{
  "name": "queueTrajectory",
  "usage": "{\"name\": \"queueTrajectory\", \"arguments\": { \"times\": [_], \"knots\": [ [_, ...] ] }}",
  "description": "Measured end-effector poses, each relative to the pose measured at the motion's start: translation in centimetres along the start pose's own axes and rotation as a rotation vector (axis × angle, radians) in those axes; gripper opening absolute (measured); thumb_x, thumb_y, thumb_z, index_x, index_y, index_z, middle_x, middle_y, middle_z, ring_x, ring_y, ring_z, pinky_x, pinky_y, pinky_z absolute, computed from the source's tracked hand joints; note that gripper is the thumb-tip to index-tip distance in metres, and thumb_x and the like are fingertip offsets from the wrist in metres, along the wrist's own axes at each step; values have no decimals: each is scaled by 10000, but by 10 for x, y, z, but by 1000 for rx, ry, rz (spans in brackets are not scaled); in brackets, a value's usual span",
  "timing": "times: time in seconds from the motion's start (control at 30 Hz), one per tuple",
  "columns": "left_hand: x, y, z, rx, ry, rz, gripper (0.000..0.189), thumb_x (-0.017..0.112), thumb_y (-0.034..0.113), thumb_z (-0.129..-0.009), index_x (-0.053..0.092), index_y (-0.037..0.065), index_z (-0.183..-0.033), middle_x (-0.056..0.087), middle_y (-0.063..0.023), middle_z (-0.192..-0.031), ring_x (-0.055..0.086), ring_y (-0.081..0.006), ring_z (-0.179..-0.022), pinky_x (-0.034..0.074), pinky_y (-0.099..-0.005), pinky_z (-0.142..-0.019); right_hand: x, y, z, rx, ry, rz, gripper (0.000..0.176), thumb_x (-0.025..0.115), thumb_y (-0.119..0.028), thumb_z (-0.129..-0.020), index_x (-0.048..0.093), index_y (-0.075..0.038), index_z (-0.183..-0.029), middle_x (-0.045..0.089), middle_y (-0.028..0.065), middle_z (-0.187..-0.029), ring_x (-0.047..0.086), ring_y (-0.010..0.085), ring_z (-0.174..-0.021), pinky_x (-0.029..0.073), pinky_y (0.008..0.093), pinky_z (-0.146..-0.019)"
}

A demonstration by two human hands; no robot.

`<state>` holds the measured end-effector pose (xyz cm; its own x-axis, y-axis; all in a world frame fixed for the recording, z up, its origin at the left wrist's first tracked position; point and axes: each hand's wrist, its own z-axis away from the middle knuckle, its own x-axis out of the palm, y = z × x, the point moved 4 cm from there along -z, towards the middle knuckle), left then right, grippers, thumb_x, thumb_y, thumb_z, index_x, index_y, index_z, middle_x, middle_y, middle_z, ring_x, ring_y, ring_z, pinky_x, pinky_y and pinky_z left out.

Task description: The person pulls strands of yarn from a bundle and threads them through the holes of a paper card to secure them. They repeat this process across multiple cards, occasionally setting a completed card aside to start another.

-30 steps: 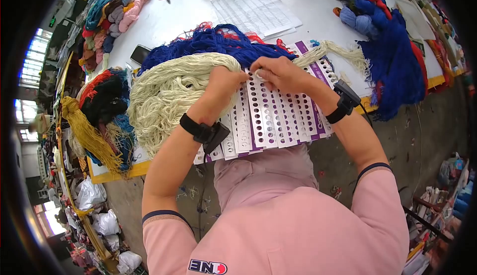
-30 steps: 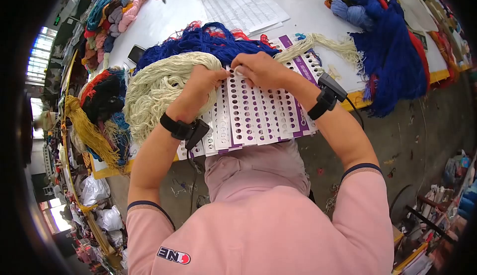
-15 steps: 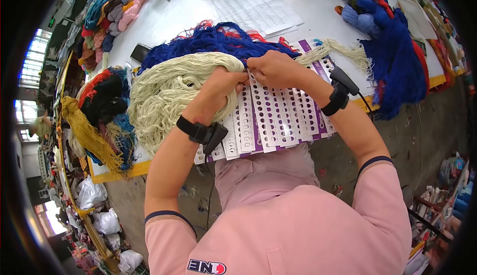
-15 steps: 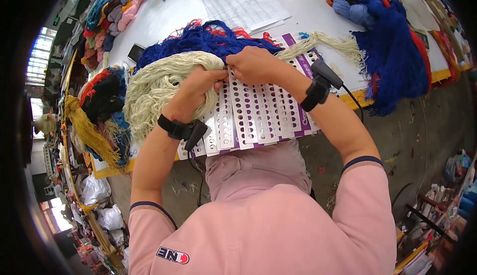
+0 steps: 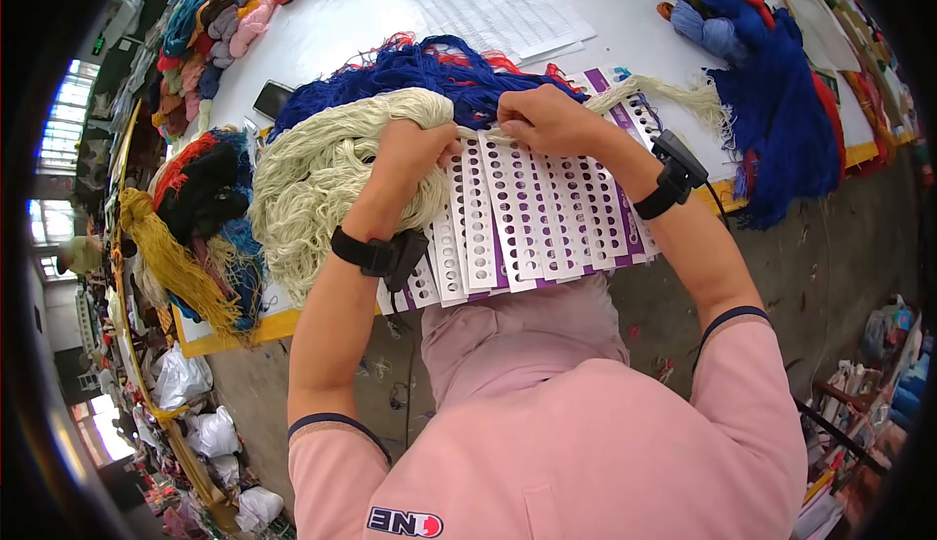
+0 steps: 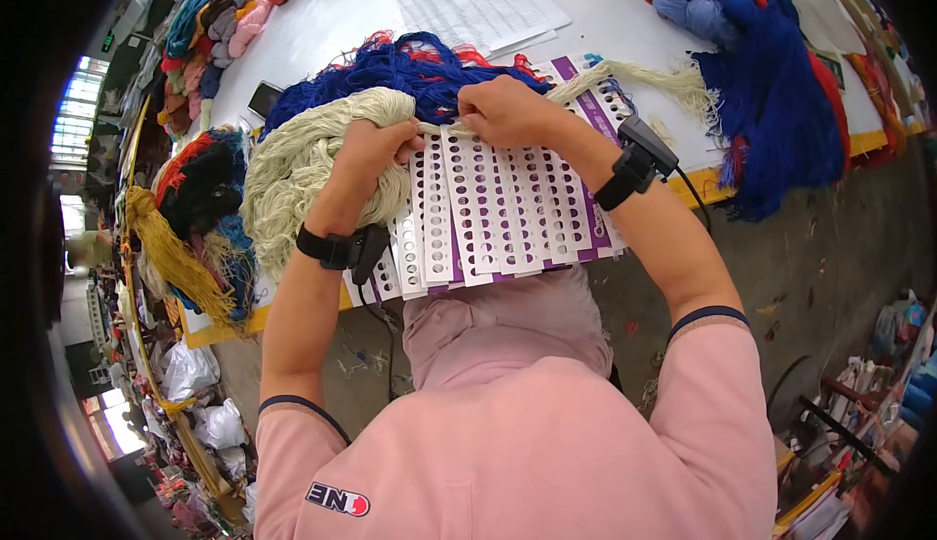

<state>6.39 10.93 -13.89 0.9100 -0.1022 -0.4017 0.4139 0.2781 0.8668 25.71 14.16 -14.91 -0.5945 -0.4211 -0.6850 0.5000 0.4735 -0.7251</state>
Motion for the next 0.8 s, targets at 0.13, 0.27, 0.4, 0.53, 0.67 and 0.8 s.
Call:
{"name": "queueTrajectory", "arguments": {
  "times": [0.13, 0.27, 0.4, 0.53, 0.67, 0.8],
  "knots": [
    [8, -2, 1, 37, -82, 157, 148, 728, 120, -799, 675, -15, -825, 680, -71, -748, 566, -115, -547, 436, -243, -517, 4, -3, 4, -23, 86, 20, 138, 604, -154, -907, 611, -16, -906, 662, 147, -745, 651, 271, -655, 491, 358, -627],
    [6, -4, 4, -62, -151, 390, 120, 706, 110, -859, 666, 3, -894, 671, -67, -816, 526, -85, -594, 436, -227, -520, 8, -2, 9, 11, 103, 38, 175, 613, -201, -896, 621, -26, -901, 663, 162, -778, 647, 317, -729, 485, 406, -672],
    [3, -5, 8, -358, -291, 891, 93, 677, 86, -867, 664, 5, -912, 647, -46, -787, 529, -88, -595, 442, -228, -544, 12, -11, 15, 24, 86, 106, 216, 600, -252, -898, 641, -40, -897, 673, 173, -829, 643, 361, -819, 483, 457, -741],
    [15, 3, 18, -41, -357, 567, 129, 666, 114, -892, 661, 15, -974, 629, -14, -810, 529, -78, -608, 452, -226, -581, 14, -5, 15, -23, 72, 121, 239, 576, -263, -923, 655, -40, -893, 675, 152, -798, 654, 316, -763, 493, 420, -700],
    [24, 13, 24, 161, -331, 140, 127, 663, 78, -890, 654, 35, -1008, 611, 16, -832, 527, -56, -644, 443, -219, -592, 7, 11, 9, 161, -24, -399, 270, 553, -260, -945, 681, -42, -849, 688, 76, -720, 656, 156, -662, 496, 311, -620],
    [16, 4, 1, 68, -241, 440, 201, 677, 23, -869, 640, 38, -1066, 621, 13, -831, 497, -37, -617, 390, -182, -524, 6, -2, 9, 181, -112, -167, 268, 526, -253, -948, 674, -65, -828, 699, 25, -699, 676, 171, -699, 502, 331, -654]
  ]
}}
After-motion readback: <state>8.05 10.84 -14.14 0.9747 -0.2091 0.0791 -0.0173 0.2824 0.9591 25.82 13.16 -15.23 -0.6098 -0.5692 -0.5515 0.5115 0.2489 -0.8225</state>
